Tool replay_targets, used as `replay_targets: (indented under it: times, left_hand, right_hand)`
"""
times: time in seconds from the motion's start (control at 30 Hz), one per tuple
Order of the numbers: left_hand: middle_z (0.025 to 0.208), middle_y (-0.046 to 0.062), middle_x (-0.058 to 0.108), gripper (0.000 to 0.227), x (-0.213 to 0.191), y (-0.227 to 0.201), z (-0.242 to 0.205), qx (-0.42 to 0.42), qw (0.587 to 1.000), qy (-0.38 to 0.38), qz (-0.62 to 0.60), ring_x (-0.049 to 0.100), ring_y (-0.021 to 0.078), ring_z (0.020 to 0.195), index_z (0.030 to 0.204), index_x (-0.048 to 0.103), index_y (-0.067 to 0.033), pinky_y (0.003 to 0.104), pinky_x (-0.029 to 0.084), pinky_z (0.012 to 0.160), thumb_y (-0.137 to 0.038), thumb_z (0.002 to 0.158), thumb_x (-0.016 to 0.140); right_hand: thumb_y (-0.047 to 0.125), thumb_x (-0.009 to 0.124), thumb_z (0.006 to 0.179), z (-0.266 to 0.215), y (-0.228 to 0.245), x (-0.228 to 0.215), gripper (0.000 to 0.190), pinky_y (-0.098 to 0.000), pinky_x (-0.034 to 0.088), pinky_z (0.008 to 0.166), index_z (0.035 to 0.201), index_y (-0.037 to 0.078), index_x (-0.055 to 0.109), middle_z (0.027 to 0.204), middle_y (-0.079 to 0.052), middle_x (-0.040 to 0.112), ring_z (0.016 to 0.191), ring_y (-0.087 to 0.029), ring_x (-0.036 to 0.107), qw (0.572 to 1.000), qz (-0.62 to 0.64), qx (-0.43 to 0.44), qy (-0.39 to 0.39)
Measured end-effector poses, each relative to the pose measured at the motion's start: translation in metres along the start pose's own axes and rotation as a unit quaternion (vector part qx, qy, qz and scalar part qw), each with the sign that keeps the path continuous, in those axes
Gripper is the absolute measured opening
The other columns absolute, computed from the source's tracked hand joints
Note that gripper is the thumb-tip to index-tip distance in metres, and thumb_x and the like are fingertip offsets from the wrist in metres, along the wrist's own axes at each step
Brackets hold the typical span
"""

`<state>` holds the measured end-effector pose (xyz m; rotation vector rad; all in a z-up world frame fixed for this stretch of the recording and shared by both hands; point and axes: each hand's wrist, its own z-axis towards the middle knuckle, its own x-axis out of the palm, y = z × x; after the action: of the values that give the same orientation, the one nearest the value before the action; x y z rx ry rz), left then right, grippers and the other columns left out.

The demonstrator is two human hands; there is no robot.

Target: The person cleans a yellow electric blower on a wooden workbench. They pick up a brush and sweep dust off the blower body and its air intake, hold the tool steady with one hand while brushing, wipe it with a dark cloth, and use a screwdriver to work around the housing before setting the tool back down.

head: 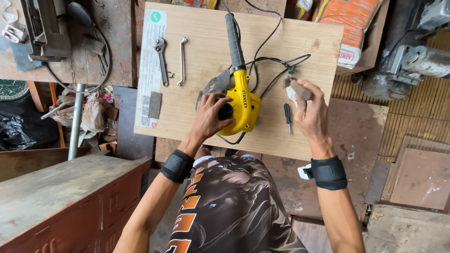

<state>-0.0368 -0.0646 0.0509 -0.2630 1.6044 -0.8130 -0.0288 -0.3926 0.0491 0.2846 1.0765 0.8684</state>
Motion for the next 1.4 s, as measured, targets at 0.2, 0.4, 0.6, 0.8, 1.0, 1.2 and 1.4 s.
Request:
replay_targets:
  times: [0.2,0.4,0.6,0.8,1.0,1.2,1.4]
  left_hand:
    - [0.130,0.014,0.056,0.073,0.002,0.000,0.001,-0.021,0.999,-0.022,-0.011,0.049,0.0348,0.119,0.131,0.063,-0.0076,0.047,0.042,0.106,-0.042,0.072,0.090]
    - [0.126,0.012,0.060,0.065,0.018,0.029,-0.001,-0.009,0.999,0.008,-0.053,0.050,0.0327,0.122,0.125,0.069,-0.0080,0.044,0.045,0.108,-0.044,0.072,0.083]
    - [0.127,0.016,0.059,0.055,0.030,0.028,0.015,0.022,0.996,-0.064,0.061,0.044,0.0362,0.131,0.103,0.070,-0.0078,0.054,0.035,0.107,-0.060,0.086,0.072]
    - [0.123,0.016,0.057,0.080,0.030,0.020,0.031,-0.071,0.995,0.065,-0.008,0.052,0.0324,0.116,0.134,0.055,-0.0066,0.055,0.037,0.099,-0.064,0.079,0.064]
    - [0.123,0.014,0.058,0.087,0.040,0.033,0.031,-0.048,0.997,0.063,-0.001,0.054,0.0318,0.114,0.141,0.051,-0.0078,0.053,0.038,0.094,-0.068,0.079,0.060]
    - [0.123,0.015,0.058,0.085,0.040,0.036,0.035,-0.048,0.995,0.084,-0.003,0.052,0.0336,0.117,0.143,0.052,-0.0118,0.055,0.038,0.095,-0.069,0.081,0.060]
    - [0.127,0.013,0.061,0.082,0.044,0.041,0.038,-0.050,0.996,0.065,-0.016,0.055,0.0336,0.118,0.140,0.055,-0.0116,0.056,0.038,0.097,-0.065,0.079,0.061]
  right_hand:
    - [0.004,0.058,0.112,0.038,0.053,-0.011,0.055,-0.0267,0.061,0.075,0.150,0.005,0.018,0.127,-0.026,0.064,0.104,-0.024,0.071,0.990,0.115,0.004,-0.081]
    - [0.002,0.060,0.113,0.063,0.081,0.020,0.071,-0.0265,0.064,0.078,0.161,0.013,0.011,0.125,-0.022,0.068,0.098,-0.021,0.072,0.984,0.161,-0.023,-0.078]
    - [0.001,0.062,0.110,0.078,0.096,0.046,0.068,-0.0277,0.065,0.078,0.160,0.014,0.017,0.124,-0.021,0.068,0.100,-0.022,0.074,0.994,0.094,-0.034,-0.039]
    - [-0.003,0.062,0.109,0.078,0.116,0.051,0.069,-0.0284,0.061,0.074,0.159,0.014,0.018,0.123,-0.021,0.067,0.096,-0.021,0.071,0.996,0.082,0.009,-0.045]
    - [-0.003,0.061,0.111,0.074,0.128,0.051,0.068,-0.0291,0.065,0.076,0.160,0.012,0.017,0.125,-0.022,0.065,0.099,-0.023,0.072,0.995,0.069,0.031,-0.066]
    - [-0.004,0.060,0.111,0.075,0.134,0.052,0.067,-0.0305,0.067,0.079,0.159,0.012,0.017,0.125,-0.023,0.064,0.104,-0.026,0.072,0.996,0.062,0.034,-0.062]
    - [-0.004,0.059,0.111,0.081,0.129,0.050,0.065,-0.0313,0.068,0.082,0.158,0.010,0.017,0.125,-0.024,0.064,0.108,-0.027,0.071,0.996,0.073,0.027,-0.050]
